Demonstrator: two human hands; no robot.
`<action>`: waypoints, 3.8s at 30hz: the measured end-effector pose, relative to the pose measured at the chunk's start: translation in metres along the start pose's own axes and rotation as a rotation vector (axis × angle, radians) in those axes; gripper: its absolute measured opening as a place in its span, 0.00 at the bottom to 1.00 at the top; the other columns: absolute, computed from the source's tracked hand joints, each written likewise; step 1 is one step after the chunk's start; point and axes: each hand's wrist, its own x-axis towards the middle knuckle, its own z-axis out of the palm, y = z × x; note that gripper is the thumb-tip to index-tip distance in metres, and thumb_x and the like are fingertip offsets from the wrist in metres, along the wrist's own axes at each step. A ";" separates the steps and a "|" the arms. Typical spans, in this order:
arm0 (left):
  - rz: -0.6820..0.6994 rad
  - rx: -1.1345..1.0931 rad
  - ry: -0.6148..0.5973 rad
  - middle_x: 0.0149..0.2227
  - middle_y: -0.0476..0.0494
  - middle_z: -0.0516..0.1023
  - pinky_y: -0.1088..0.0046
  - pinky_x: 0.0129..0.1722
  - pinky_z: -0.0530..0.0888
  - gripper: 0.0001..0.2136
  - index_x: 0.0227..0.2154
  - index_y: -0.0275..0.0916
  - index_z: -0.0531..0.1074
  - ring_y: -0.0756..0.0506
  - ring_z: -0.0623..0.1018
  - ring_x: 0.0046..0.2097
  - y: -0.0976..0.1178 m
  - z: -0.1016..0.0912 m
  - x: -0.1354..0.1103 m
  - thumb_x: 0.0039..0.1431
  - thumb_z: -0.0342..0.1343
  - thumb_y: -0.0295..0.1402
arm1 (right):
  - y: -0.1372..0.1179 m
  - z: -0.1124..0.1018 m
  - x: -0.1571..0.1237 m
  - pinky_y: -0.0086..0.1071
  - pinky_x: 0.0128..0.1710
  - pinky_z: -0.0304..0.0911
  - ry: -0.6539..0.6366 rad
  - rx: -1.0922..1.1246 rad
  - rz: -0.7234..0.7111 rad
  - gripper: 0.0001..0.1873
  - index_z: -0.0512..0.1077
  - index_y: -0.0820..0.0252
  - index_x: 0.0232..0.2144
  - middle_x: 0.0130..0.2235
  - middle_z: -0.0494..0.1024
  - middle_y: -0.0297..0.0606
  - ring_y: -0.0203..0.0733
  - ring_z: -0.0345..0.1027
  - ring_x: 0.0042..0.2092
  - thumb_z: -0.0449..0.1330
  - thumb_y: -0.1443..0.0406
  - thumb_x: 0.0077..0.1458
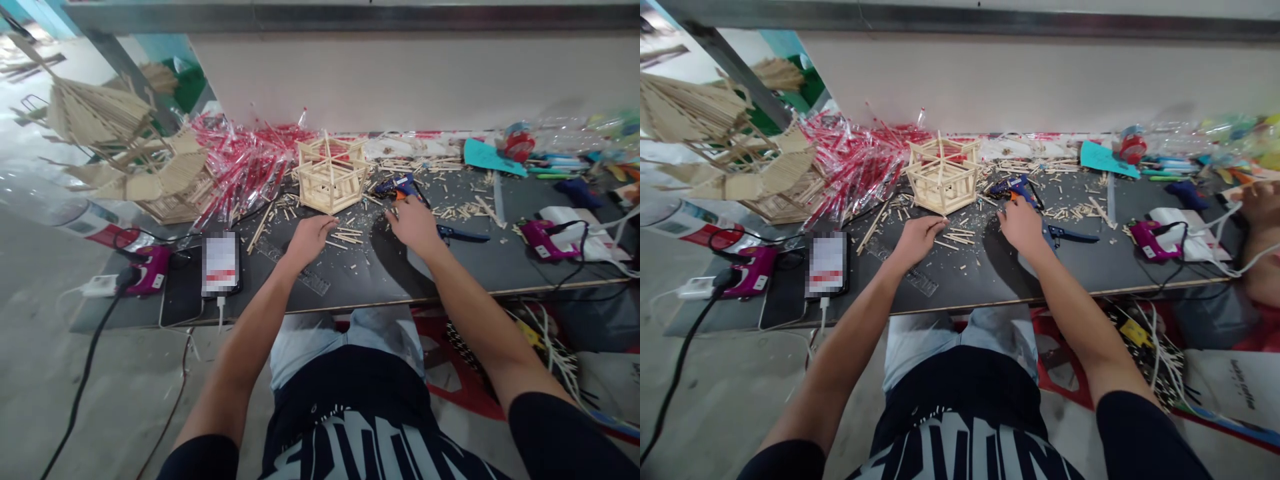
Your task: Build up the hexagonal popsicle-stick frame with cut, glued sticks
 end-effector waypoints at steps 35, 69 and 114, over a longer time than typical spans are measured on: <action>-0.152 -0.106 0.096 0.36 0.46 0.89 0.69 0.50 0.76 0.08 0.29 0.41 0.85 0.44 0.85 0.41 -0.012 -0.014 0.009 0.62 0.63 0.27 | -0.086 0.045 0.025 0.33 0.41 0.59 -0.144 0.598 -0.504 0.09 0.81 0.60 0.31 0.36 0.82 0.39 0.40 0.67 0.36 0.64 0.67 0.66; -0.108 -0.231 0.057 0.39 0.42 0.91 0.65 0.54 0.83 0.05 0.34 0.39 0.87 0.41 0.89 0.44 -0.031 -0.009 0.013 0.58 0.66 0.27 | -0.088 0.038 0.021 0.35 0.40 0.64 -0.117 0.791 -0.389 0.05 0.81 0.59 0.36 0.30 0.82 0.35 0.40 0.70 0.32 0.65 0.66 0.66; -0.382 -0.830 -0.194 0.35 0.35 0.88 0.62 0.44 0.85 0.07 0.31 0.34 0.83 0.45 0.87 0.33 0.010 -0.001 -0.003 0.64 0.69 0.31 | 0.136 -0.007 -0.072 0.56 0.75 0.57 -0.313 -0.083 0.112 0.68 0.54 0.80 0.78 0.77 0.57 0.76 0.78 0.53 0.78 0.64 0.34 0.55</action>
